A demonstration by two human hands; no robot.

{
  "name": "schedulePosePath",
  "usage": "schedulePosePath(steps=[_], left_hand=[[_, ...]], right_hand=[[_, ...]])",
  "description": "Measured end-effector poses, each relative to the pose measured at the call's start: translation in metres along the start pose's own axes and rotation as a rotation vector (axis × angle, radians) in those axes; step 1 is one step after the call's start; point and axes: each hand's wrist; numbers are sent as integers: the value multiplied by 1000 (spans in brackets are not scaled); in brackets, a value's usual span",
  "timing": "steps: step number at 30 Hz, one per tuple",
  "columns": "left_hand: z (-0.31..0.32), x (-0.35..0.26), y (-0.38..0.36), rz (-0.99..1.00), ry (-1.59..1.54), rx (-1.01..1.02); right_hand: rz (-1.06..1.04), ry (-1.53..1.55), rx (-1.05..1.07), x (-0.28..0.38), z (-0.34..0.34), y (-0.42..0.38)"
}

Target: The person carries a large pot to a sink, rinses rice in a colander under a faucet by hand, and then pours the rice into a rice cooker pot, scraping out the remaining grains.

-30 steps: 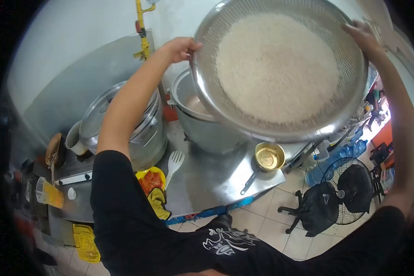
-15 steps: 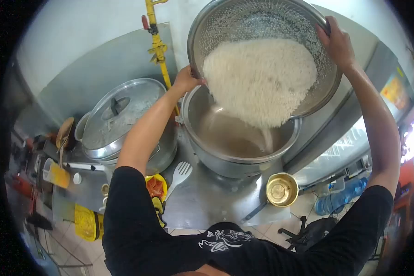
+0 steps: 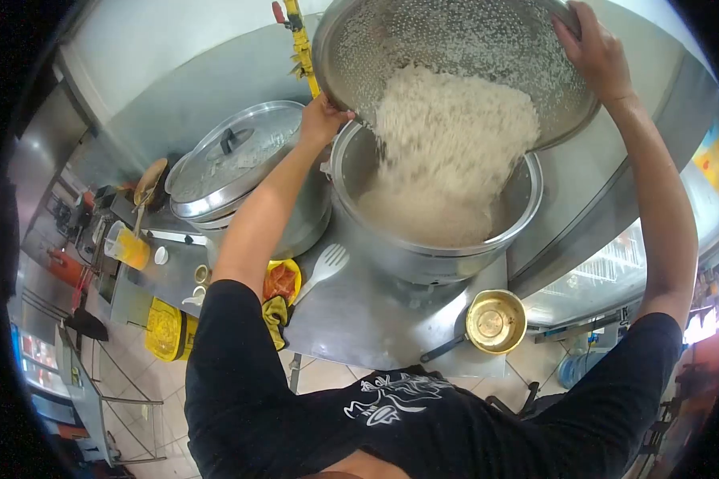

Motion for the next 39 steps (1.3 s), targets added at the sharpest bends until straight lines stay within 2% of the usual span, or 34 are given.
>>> schedulePosePath(steps=[1, 5, 7, 8, 10, 11, 13, 14, 16, 17, 19, 20, 22, 23, 25, 26, 28, 29, 30, 31, 32, 34, 35, 36, 37, 38, 39], left_hand=[[3, -1, 1, 4, -123, -27], [10, -11, -1, 40, -109, -108], [13, -19, -6, 67, 111, -141], [18, -14, -8, 63, 112, -134], [28, -2, -14, 143, 896, -23], [29, -8, -15, 136, 896, -18], [30, -20, -16, 359, 1258, 676], [27, -24, -21, 356, 1259, 679], [17, -32, -29, 147, 836, 852], [13, -24, -30, 150, 841, 843], [3, -4, -36, 294, 634, 570], [-6, -14, -43, 295, 639, 564], [-19, -31, -53, -53, 550, 17], [-22, -27, -54, -50, 555, 20], [-23, -20, -58, 88, 290, -250], [-23, -21, -58, 83, 291, -253], [-25, -23, -55, 270, 259, -137], [-23, -23, -57, 269, 262, -138], [-19, -23, -59, 232, 118, -129], [-16, -22, -60, 199, -26, -119], [-14, -20, -63, 214, -27, -108], [-7, -19, -67, 347, -163, -329], [-5, -25, -71, 352, -172, -320], [-3, -31, -74, 333, -234, -394], [-3, -39, -76, 314, -295, -470], [-3, -46, -75, 314, -302, -465], [-2, -54, -74, 325, -281, -604]], right_hand=[[-6, 24, 13, 0, -4, 2], [-72, 36, 10, 5, -16, 19], [-105, -23, 0, 3, -21, 30], [-138, -80, 2, 7, -26, 35], [-171, -89, -46, 30, -33, 50], [-210, -103, -103, 42, -36, 56], [-224, -93, -121, 52, -36, 65], [-242, -91, -147, 53, -36, 67], [-240, -126, -132, 47, -34, 69], [-238, -163, -116, 45, -34, 71], [-254, -156, -120, 50, -37, 75], [-268, -141, -112, 53, -37, 77], [-272, -127, -88, 57, -39, 75], [-278, -107, -55, 58, -38, 72], [-248, -82, -22, 56, -34, 63], [-227, -51, 10, 55, -30, 60], [-180, -20, 62, 55, -27, 55], [-127, 2, 111, 54, -25, 51], [-124, -1, 110, 48, -22, 48], [-148, 18, 63, 38, -18, 43], [-166, 28, 13, 32, -17, 39], [-137, 30, -1, 22, -20, 33], [-117, 65, -3, 21, -20, 31], [-113, 57, 1, 18, -19, 31], [-125, 51, -46, 14, -16, 34], [-137, 45, -92, 13, -14, 36], [-133, 35, -87, 14, -10, 36]])
Point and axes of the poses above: each hand's wrist, its own y-axis towards the middle knuckle, its own z-axis out of the palm, x = y × z, and after that the axes turned 7 degrees about y, right-handed
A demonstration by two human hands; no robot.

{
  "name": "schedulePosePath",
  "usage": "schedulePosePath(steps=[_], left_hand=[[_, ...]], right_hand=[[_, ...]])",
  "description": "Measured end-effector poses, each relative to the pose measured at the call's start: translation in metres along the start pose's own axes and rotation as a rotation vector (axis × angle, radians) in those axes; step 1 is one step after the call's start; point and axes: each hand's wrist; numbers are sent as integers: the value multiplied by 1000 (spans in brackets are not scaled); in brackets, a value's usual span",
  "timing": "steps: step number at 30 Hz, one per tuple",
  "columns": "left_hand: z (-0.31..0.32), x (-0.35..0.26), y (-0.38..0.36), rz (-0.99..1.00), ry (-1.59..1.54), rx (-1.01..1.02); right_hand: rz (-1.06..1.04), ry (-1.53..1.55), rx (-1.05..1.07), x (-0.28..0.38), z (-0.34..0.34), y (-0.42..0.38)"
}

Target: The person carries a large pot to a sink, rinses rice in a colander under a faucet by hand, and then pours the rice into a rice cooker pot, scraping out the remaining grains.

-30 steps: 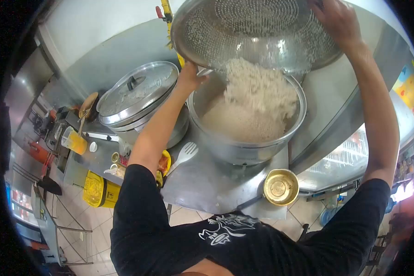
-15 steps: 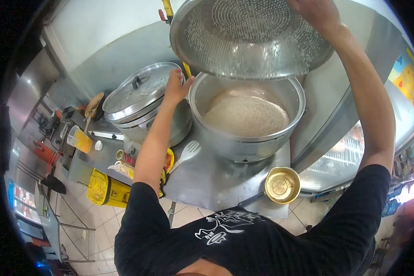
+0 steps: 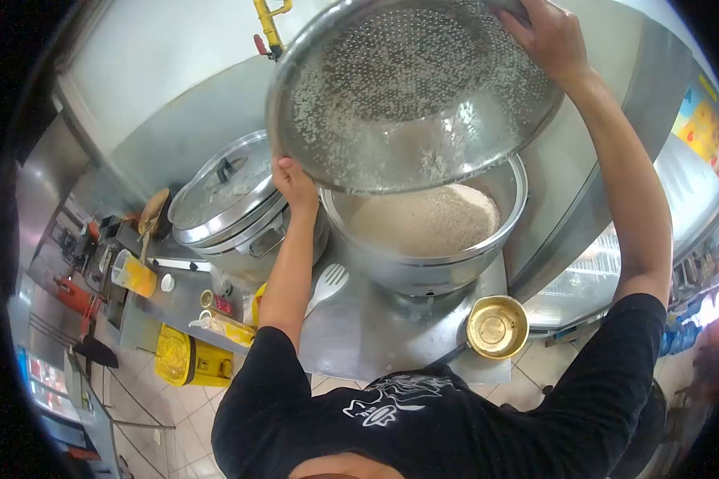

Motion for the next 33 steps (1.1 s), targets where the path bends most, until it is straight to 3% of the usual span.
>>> schedulePosePath(steps=[2, 7, 9, 10, 12, 14, 16, 17, 18, 21, 24, 29, 31, 33], left_hand=[[2, -18, 12, -9, 35, -132], [2, -29, 46, -142, -118, -1], [5, -39, 55, -132, -125, 27], [7, -46, 58, -154, -175, 44], [14, -57, 63, -169, -223, 74], [13, -65, 75, -255, -255, 61], [16, -57, 74, -189, -227, 84], [18, -56, 76, -132, -208, 97], [20, -61, 77, -119, -207, 101], [22, -78, 71, -64, -102, 118], [23, -90, 73, 53, 61, 124], [23, -65, 78, 30, 97, 249], [29, -65, 81, 28, 93, 256], [32, -62, 81, 18, 94, 266]], right_hand=[[257, 31, 18, 9, 6, 2], [542, -30, 200, 23, 18, 14], [491, -65, -83, 39, 29, 6], [499, -71, -95, 50, 33, 2], [422, 142, -366, 82, 47, -4], [925, 872, -288, 116, 69, 5], [1258, 1290, -464, 103, 115, 9], [1251, 1297, -480, 99, 124, 25], [1417, 1422, -732, 96, 130, 43], [1602, 1585, -1112, 62, 150, 71], [1429, 1785, -1166, 67, 147, 102], [880, 2290, -648, 126, 141, 130], [846, 2332, -533, 146, 149, 123], [962, 2278, -524, 160, 166, 106]])
Point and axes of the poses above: each hand's wrist, its own y-axis towards the middle knuckle, its own z-axis out of the palm, x = y × z, and after that the axes turned 7 degrees about y, right-handed
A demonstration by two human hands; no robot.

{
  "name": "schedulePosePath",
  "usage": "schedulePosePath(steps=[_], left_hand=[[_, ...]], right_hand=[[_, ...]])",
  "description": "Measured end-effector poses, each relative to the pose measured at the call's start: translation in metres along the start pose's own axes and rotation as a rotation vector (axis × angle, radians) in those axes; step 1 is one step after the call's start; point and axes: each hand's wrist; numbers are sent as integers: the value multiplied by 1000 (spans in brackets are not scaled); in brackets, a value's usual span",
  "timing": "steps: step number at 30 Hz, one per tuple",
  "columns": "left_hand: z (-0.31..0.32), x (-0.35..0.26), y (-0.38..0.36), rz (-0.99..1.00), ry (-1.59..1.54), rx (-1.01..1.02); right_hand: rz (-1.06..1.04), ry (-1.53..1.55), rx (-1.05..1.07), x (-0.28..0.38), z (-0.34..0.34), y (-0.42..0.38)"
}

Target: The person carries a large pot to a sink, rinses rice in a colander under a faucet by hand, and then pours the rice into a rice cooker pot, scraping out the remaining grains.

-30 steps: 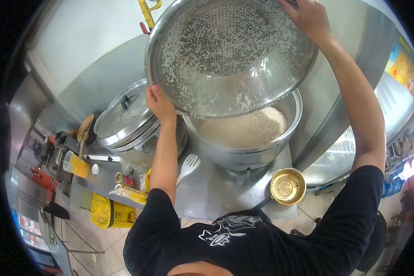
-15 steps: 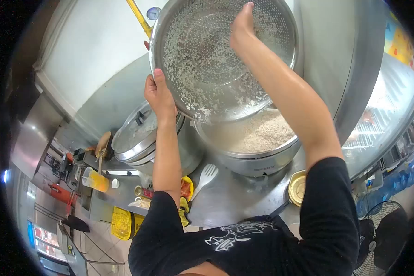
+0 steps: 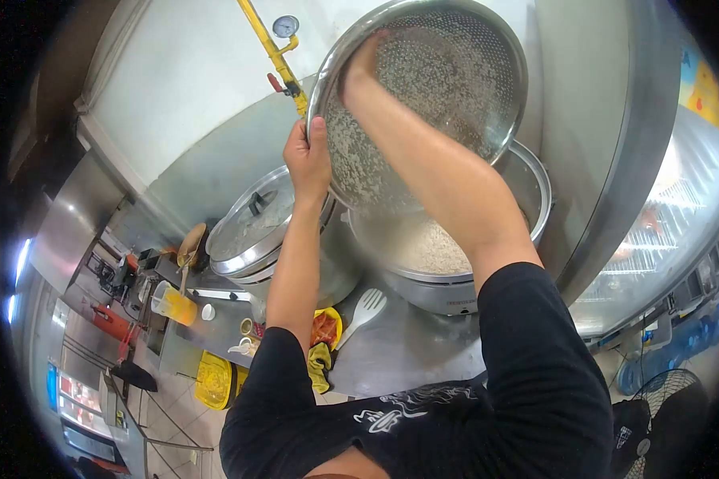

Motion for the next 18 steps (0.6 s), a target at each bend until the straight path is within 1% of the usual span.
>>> schedulePosePath(steps=[2, 4, 6, 7, 8, 10, 11, 12, 13, 14, 16, 17, 18], left_hand=[[3, 3, 2, 5, -29, -6], [4, 5, 6, 20, -14, -6], [8, 5, 8, 32, -2, 0], [10, 0, 12, 35, -35, -17], [12, -6, 13, 37, -69, -33], [13, -16, 11, 14, -48, -33], [13, -20, 10, -38, -78, -15], [11, -22, 11, -89, -109, 1], [13, 0, 16, -2, -46, -22], [14, 0, 16, -5, -50, -15], [16, 0, 14, -48, -68, -24], [16, 1, 13, -50, -72, -24], [15, 3, 14, -34, -49, -15]], right_hand=[[28, -60, -113, -18, -20, -12], [93, -137, -171, -34, -37, -31], [192, -226, -139, -48, -47, -54], [295, -314, -98, -54, -54, -64], [291, -314, -112, -65, -71, -75], [364, -658, 48, -84, -103, -98], [362, -656, 34, -78, -106, -112], [415, -935, 117, -65, -112, -128], [466, -1214, 204, -51, -116, -140], [467, -1215, 195, -34, -114, -145], [953, -1865, 415, -1, -105, -149], [955, -1868, 413, 10, -98, -143], [944, -2149, 624, 21, -93, -132]])
Point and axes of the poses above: each hand's wrist, its own y-axis towards the middle knuckle, its own z-axis out of the palm, x = y × z, and after that the axes turned 7 degrees about y, right-handed
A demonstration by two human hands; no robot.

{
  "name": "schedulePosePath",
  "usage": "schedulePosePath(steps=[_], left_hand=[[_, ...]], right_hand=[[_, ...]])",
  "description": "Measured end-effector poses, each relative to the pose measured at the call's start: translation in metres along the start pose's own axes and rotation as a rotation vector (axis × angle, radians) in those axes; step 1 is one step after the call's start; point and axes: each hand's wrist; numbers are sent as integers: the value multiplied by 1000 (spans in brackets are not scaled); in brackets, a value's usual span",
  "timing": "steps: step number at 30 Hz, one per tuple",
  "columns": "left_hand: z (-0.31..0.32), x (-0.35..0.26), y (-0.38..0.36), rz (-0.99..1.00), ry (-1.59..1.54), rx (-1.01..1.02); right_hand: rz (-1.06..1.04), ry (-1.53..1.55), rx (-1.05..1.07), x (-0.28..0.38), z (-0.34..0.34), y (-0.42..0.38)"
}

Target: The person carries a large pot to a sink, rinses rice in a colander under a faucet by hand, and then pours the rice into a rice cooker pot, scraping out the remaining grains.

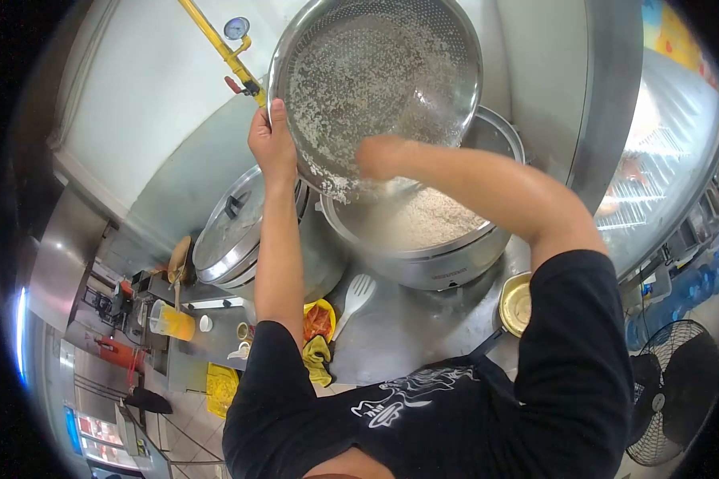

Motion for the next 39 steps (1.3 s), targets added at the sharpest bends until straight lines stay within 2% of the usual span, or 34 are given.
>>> schedulePosePath(steps=[1, 3, 5, 6, 8, 9, 11, 15, 16, 18, 22, 24, 25, 27, 31, 33, 34, 36, 37, 39], left_hand=[[0, 1, 0, 15, 22, 9], [-1, -6, -5, -1, 22, 16], [-3, -11, -9, -10, 23, 14], [-5, -12, -11, -37, 28, 26], [-7, -14, -13, -59, 29, 30], [-8, -15, -14, -74, 16, 46], [-11, -15, -16, -95, 3, 52], [-22, -23, -21, -81, -15, 70], [-25, -25, -22, -84, -29, 64], [-28, -27, -25, -64, -55, 40], [-37, -29, -26, -7, -165, -24], [-39, -26, -23, 4, -182, -66], [-39, -25, -21, 17, -198, -106], [-35, -23, -15, 49, -193, -166], [-30, -32, -6, 88, -218, -268], [-23, -28, -2, 109, -222, -290], [-20, -27, 0, 129, -226, -313], [-15, -25, 1, 134, -252, -302], [-12, -26, 3, 146, -285, -292], [-4, -26, 6, 136, -271, -287]], right_hand=[[-11, -330, 24, -6, -13, 2], [-179, -614, -212, -26, -39, 16], [-523, -946, -626, -57, -68, 38], [-525, -955, -625, -61, -83, 42], [-572, -711, -798, -65, -118, 42], [-576, -720, -797, -68, -131, 41], [-580, -897, -696, -90, -148, 40], [-268, -725, -606, -151, -152, 14], [-270, -724, -598, -160, -145, 2], [-138, -843, -690, -177, -127, -19], [-65, -862, -815, -205, -82, -8], [51, -745, -849, -203, -59, -3], [45, -746, -846, -201, -47, 3], [3, -317, -864, -197, -24, 15], [-71, -84, -936, -169, 14, 37], [-81, 371, -1025, -143, 27, 46], [-83, 372, -1020, -131, 34, 51], [-26, 589, -1216, -106, 50, 62], [-29, 588, -1211, -92, 54, 66], [-36, 778, -1339, -66, 57, 76]])
Point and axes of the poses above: each hand's wrist, its own y-axis towards the middle knuckle, its own z-axis out of the palm, x = y × z, and after that the axes turned 7 degrees about y, right-handed
